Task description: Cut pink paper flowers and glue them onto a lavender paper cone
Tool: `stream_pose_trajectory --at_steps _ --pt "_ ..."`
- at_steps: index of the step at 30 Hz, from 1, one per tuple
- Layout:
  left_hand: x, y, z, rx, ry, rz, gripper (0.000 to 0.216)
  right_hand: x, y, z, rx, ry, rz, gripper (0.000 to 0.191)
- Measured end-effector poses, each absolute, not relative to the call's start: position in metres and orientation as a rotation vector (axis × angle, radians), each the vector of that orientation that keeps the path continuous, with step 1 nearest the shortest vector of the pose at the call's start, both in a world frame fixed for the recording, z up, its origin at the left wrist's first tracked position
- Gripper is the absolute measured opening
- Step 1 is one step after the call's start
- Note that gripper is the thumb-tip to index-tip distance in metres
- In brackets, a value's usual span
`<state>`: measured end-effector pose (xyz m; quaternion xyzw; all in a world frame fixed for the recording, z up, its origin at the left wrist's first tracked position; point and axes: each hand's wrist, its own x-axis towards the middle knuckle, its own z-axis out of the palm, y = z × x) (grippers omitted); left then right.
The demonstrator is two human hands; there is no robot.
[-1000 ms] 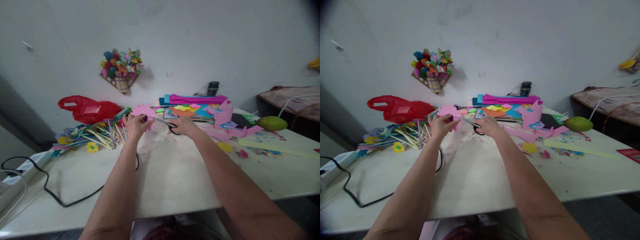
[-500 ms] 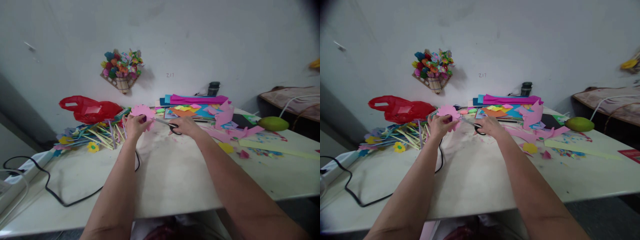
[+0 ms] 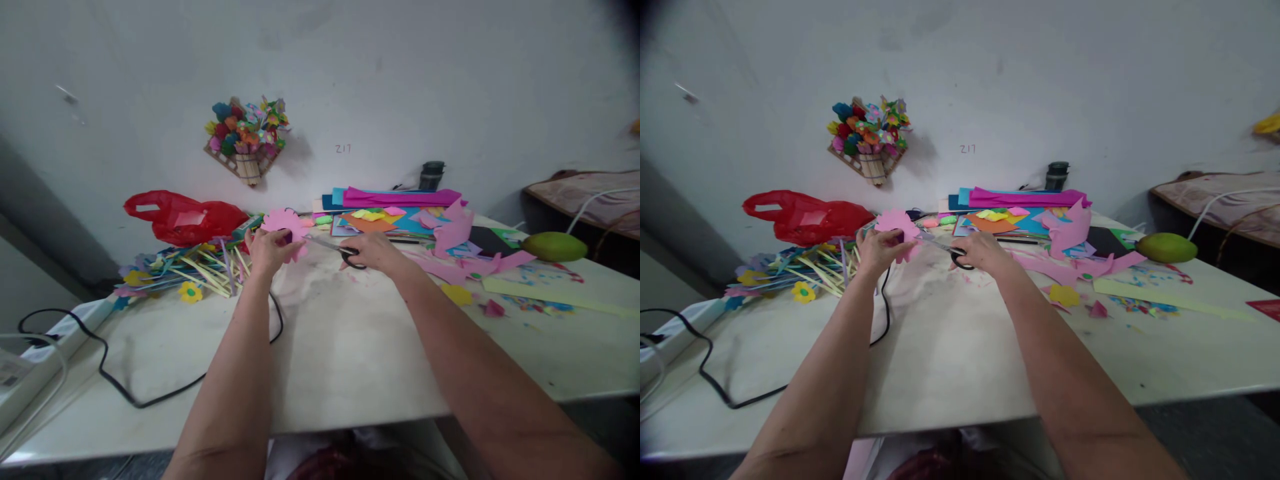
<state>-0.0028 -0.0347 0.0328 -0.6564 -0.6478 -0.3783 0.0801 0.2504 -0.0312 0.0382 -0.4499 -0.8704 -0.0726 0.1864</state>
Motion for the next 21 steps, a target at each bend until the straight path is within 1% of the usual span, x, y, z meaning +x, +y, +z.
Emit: stream_pose_trajectory --at_steps 9,21 --pt "-0.0079 -0.033 0.0319 -1.958 -1.974 -1.121 0.04 0.25 -0.0293 0.0362 -1.269 -2.45 -0.208 0.023" --pt "-0.0108 -0.0322 0.0309 -1.985 -1.94 -1.125 0.039 0.25 -0.0285 0.0365 -1.245 -2.462 -0.204 0.017"
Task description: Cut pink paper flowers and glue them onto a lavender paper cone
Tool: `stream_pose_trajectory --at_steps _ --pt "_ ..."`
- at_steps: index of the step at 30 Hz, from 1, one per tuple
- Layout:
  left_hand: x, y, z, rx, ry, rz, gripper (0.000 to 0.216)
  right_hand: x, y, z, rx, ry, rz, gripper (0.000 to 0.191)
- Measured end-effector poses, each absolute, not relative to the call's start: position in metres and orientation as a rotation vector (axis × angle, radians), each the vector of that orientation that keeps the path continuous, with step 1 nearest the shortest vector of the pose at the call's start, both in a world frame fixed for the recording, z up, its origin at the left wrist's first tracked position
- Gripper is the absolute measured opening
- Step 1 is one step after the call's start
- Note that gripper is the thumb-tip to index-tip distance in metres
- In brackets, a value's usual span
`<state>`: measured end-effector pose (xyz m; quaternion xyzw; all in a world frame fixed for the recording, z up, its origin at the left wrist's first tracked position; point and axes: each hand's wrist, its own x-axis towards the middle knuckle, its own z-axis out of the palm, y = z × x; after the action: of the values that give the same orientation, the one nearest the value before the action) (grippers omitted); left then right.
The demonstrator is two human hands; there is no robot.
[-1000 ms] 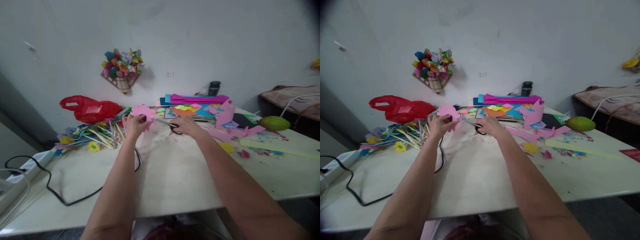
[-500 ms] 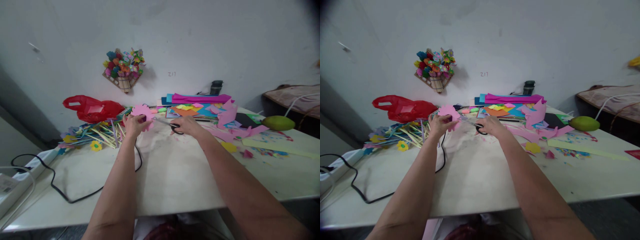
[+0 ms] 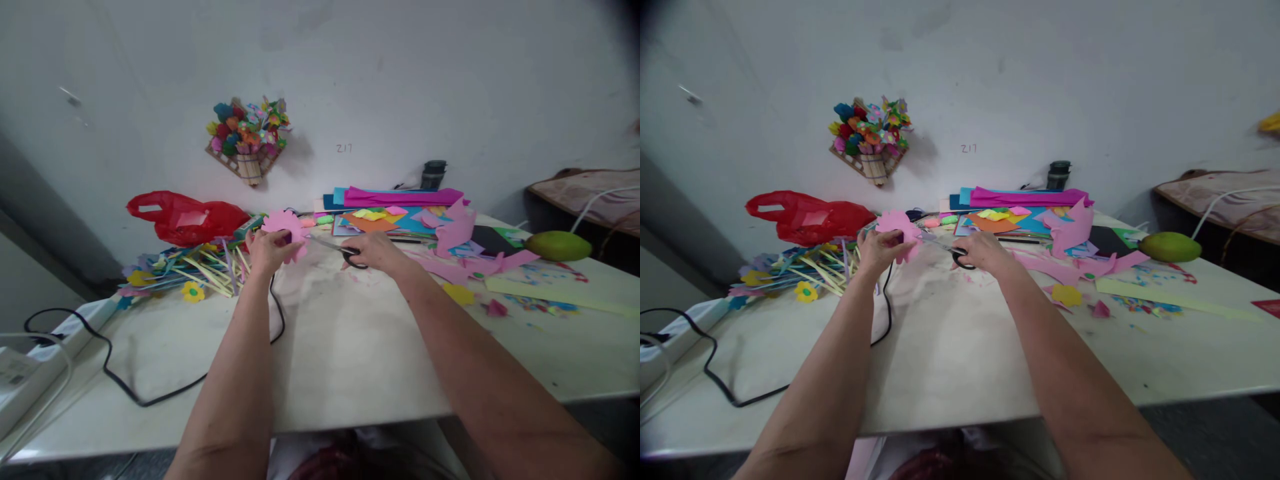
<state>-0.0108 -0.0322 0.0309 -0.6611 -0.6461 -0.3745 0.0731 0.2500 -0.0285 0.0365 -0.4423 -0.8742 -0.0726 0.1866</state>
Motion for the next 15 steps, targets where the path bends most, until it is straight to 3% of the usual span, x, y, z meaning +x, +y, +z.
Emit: stream_pose_trajectory --at_steps 15 --pt "-0.0107 -0.0332 0.0306 -1.993 -1.946 -1.09 0.037 0.2513 -0.031 0.0365 -1.274 -2.428 -0.131 0.02"
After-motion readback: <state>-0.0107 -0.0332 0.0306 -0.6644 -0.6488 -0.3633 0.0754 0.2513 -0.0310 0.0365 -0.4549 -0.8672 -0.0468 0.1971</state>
